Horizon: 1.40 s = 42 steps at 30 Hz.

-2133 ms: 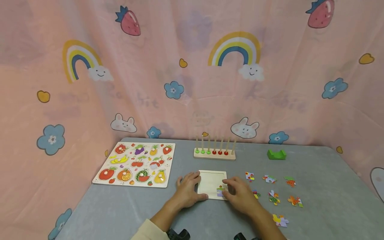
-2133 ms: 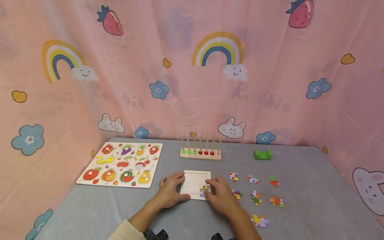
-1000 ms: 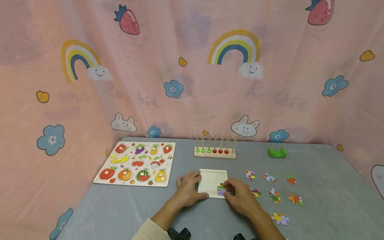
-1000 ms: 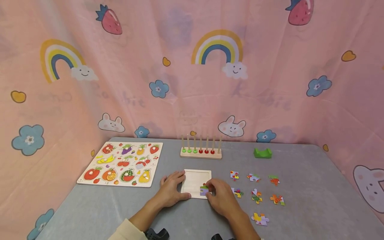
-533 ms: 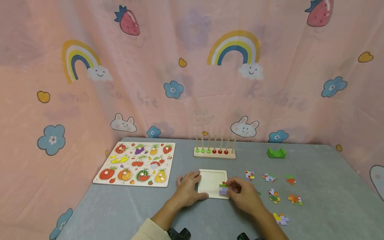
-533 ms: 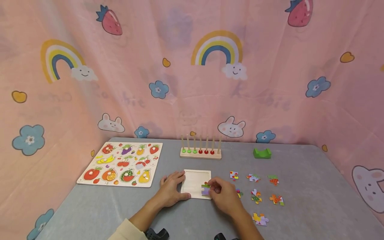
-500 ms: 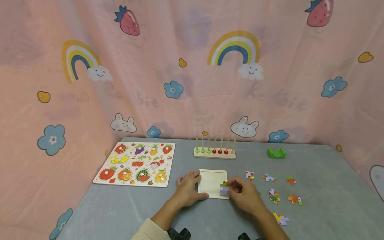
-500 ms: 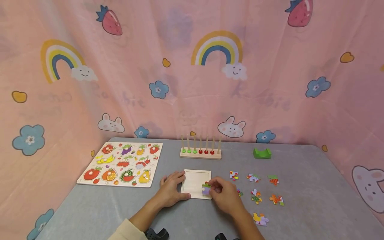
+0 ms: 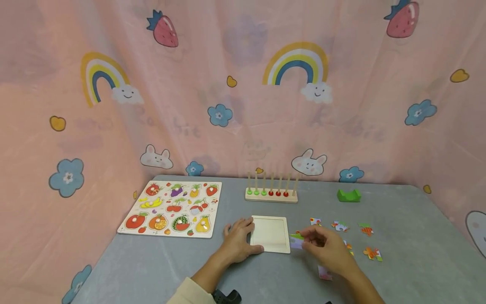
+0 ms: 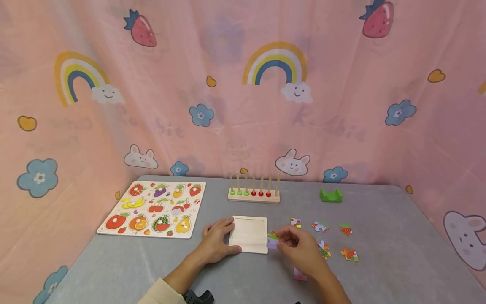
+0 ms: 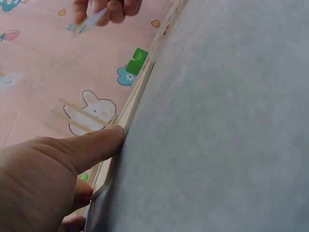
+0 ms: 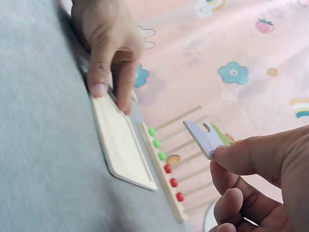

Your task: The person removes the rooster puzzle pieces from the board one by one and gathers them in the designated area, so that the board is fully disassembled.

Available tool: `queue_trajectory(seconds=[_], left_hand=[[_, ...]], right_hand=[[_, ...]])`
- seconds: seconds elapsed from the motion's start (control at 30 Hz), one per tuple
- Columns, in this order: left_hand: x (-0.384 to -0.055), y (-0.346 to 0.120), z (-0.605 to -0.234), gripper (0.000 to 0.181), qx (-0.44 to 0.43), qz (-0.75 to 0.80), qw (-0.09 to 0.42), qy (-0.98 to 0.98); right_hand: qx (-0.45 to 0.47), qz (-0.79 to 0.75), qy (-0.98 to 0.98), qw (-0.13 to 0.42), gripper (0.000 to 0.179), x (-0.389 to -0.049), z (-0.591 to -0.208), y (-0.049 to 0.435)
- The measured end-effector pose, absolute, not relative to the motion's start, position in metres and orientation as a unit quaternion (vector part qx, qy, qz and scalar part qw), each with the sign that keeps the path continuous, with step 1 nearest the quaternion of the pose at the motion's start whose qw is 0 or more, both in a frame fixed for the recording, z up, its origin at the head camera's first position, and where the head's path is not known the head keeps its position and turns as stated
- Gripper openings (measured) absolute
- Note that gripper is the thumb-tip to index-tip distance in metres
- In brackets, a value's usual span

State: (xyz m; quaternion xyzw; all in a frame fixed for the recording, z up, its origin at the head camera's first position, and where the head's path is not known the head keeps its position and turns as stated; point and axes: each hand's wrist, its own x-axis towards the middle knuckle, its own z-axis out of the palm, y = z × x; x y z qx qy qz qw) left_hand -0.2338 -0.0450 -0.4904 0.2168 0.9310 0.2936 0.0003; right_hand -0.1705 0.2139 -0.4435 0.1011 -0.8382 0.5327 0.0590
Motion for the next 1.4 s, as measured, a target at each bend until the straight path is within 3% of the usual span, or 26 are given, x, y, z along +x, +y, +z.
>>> queue_trajectory(seconds=[0.7, 0.93, 1.4], left_hand=[[-0.233, -0.046, -0.492, 0.071, 0.213, 0.297, 0.001, 0.931], [-0.233, -0.045, -0.491, 0.071, 0.215, 0.293, -0.002, 0.931], [-0.234, -0.045, -0.491, 0.071, 0.219, 0.294, -0.002, 0.93]], right_hand=[[0.054, 0.538, -0.841, 0.034, 0.021, -0.135, -0.435, 0.278], [0.077, 0.501, -0.861, 0.044, 0.02, -0.129, -0.439, 0.304], [0.005, 0.484, -0.874, -0.038, 0.029, -0.123, -0.448, 0.349]])
